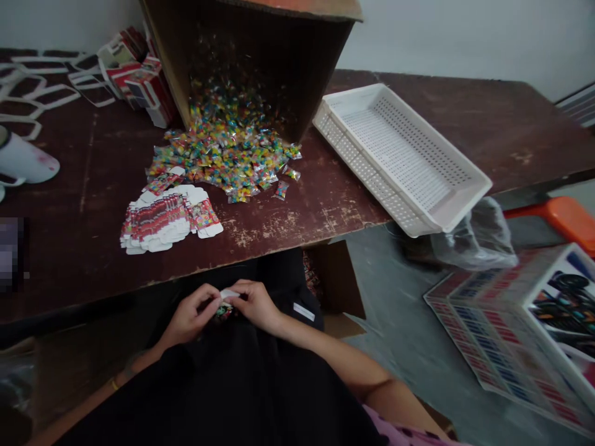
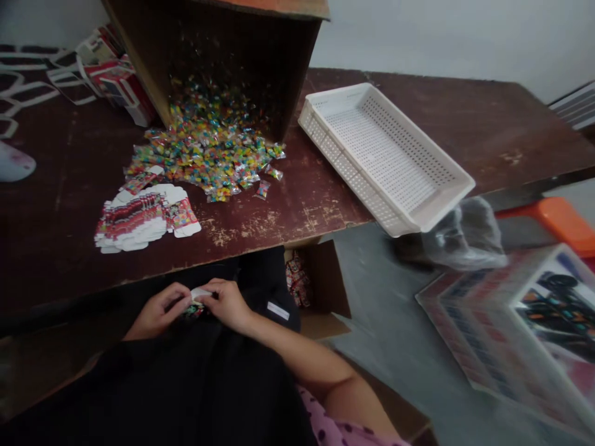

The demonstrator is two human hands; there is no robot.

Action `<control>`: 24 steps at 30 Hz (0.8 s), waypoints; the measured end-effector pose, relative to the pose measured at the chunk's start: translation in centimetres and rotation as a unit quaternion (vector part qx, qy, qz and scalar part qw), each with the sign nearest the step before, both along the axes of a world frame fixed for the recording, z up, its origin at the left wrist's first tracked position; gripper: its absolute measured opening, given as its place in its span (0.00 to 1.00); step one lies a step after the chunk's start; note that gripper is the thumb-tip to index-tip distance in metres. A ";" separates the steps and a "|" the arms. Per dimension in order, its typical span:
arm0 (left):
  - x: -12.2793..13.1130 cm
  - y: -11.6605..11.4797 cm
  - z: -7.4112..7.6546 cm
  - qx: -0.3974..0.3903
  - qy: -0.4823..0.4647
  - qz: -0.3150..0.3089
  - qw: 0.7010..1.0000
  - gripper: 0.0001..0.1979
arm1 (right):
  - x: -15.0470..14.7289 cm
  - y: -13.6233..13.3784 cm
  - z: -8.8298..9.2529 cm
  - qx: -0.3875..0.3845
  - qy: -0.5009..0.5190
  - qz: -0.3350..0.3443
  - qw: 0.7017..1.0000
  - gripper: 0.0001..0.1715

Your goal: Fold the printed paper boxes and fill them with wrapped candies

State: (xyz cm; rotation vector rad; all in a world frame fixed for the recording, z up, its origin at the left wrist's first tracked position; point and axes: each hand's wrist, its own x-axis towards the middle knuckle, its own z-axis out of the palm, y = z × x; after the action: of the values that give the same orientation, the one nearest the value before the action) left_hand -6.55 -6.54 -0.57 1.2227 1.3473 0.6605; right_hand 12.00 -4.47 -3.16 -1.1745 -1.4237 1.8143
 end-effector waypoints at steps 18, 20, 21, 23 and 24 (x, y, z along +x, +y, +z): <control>-4.1 -0.6 -0.7 -0.242 -0.268 0.003 0.933 0.28 | -2.4 1.9 0.3 0.065 -0.007 0.073 0.995 0.13; -4.2 -0.6 -0.7 -0.254 -0.269 0.002 0.929 0.30 | -2.0 1.4 0.8 0.153 -0.023 0.101 0.983 0.15; -4.2 -0.6 -0.7 -0.259 -0.269 0.000 0.928 0.31 | -1.7 1.1 1.1 0.187 -0.036 0.129 0.973 0.16; -4.2 -0.6 -0.7 -0.257 -0.268 -0.008 0.928 0.31 | -1.4 0.7 1.2 0.231 -0.070 0.179 0.954 0.20; -4.2 -0.6 -0.7 -0.250 -0.267 -0.012 0.931 0.31 | -1.3 0.5 1.1 0.244 -0.081 0.190 0.947 0.21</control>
State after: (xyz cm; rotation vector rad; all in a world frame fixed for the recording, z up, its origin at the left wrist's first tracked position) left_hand -10.78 -7.11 -1.26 0.5855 0.9515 0.5340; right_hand 10.72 -3.95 -2.07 -0.8438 -2.1622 1.4764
